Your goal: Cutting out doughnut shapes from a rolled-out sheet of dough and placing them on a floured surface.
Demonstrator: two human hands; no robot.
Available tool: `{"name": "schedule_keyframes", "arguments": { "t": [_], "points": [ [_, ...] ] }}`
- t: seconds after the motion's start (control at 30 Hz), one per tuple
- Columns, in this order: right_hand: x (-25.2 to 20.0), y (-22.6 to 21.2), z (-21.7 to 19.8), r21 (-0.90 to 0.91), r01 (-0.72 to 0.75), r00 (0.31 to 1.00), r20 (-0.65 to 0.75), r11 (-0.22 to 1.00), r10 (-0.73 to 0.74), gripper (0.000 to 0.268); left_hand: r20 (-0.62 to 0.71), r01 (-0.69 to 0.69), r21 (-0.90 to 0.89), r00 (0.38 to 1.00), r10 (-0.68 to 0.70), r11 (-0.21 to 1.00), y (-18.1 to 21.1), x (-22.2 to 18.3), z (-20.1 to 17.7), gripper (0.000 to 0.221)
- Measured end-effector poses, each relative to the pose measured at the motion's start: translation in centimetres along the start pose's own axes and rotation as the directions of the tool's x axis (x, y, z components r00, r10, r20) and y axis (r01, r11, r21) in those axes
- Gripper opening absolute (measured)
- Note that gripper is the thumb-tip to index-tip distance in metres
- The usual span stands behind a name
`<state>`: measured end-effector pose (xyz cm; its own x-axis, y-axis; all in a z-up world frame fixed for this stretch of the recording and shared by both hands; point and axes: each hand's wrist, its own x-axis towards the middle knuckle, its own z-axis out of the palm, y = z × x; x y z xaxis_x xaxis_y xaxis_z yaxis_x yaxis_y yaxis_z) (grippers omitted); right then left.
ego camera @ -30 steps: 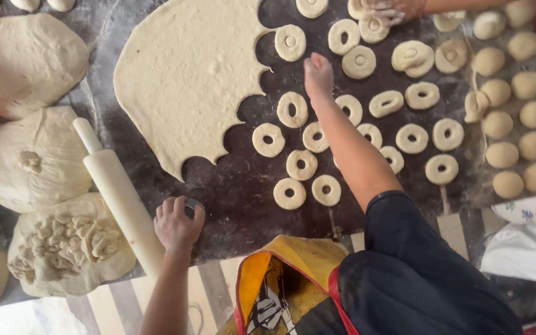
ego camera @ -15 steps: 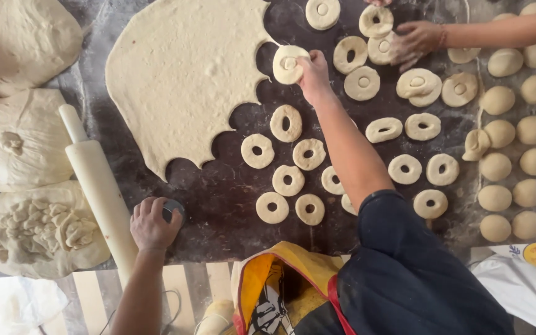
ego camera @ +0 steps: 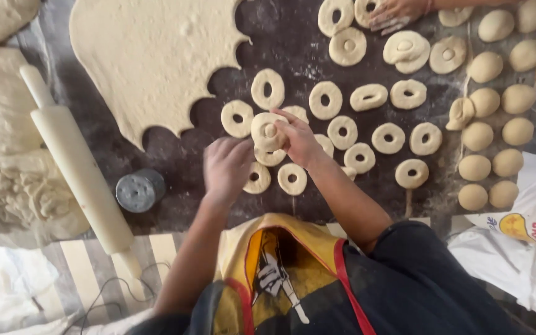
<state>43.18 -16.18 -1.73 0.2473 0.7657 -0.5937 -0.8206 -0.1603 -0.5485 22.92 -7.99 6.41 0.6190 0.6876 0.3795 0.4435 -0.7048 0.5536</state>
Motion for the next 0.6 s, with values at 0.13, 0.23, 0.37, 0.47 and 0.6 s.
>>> {"name": "schedule_keyframes", "arguments": {
  "t": [0.13,0.23,0.37,0.47,0.6],
  "points": [
    [-0.1,1.9,-2.0,-0.156,0.102,0.973,0.222,0.982,-0.066,0.044,0.184,-0.005,0.062,0.983,-0.007,0.998,1.5,0.8,4.5,0.016],
    [-0.9,1.3,-2.2,-0.114,0.082,0.989,0.135,0.99,-0.067,0.046,0.241,0.173,-0.239,0.964,-0.114,0.955,2.2,0.5,3.6,0.014],
    [-0.6,-0.1,-2.0,-0.013,0.046,0.993,0.106,0.999,-0.045,0.044,0.373,0.452,-0.822,0.887,-0.274,0.346,3.1,-1.7,2.7,0.015],
    [0.3,-3.2,-0.2,-0.091,-0.041,0.981,-0.194,0.995,0.023,0.044,0.34,0.401,-0.913,0.854,-0.394,0.08,3.0,-2.9,2.1,0.017],
    [5.3,-6.1,-1.2,-0.046,0.227,0.971,-0.067,0.973,-0.23,0.047,0.482,0.574,-0.818,0.718,-0.503,0.035,0.7,-6.5,3.4,0.011]
  ]
}}
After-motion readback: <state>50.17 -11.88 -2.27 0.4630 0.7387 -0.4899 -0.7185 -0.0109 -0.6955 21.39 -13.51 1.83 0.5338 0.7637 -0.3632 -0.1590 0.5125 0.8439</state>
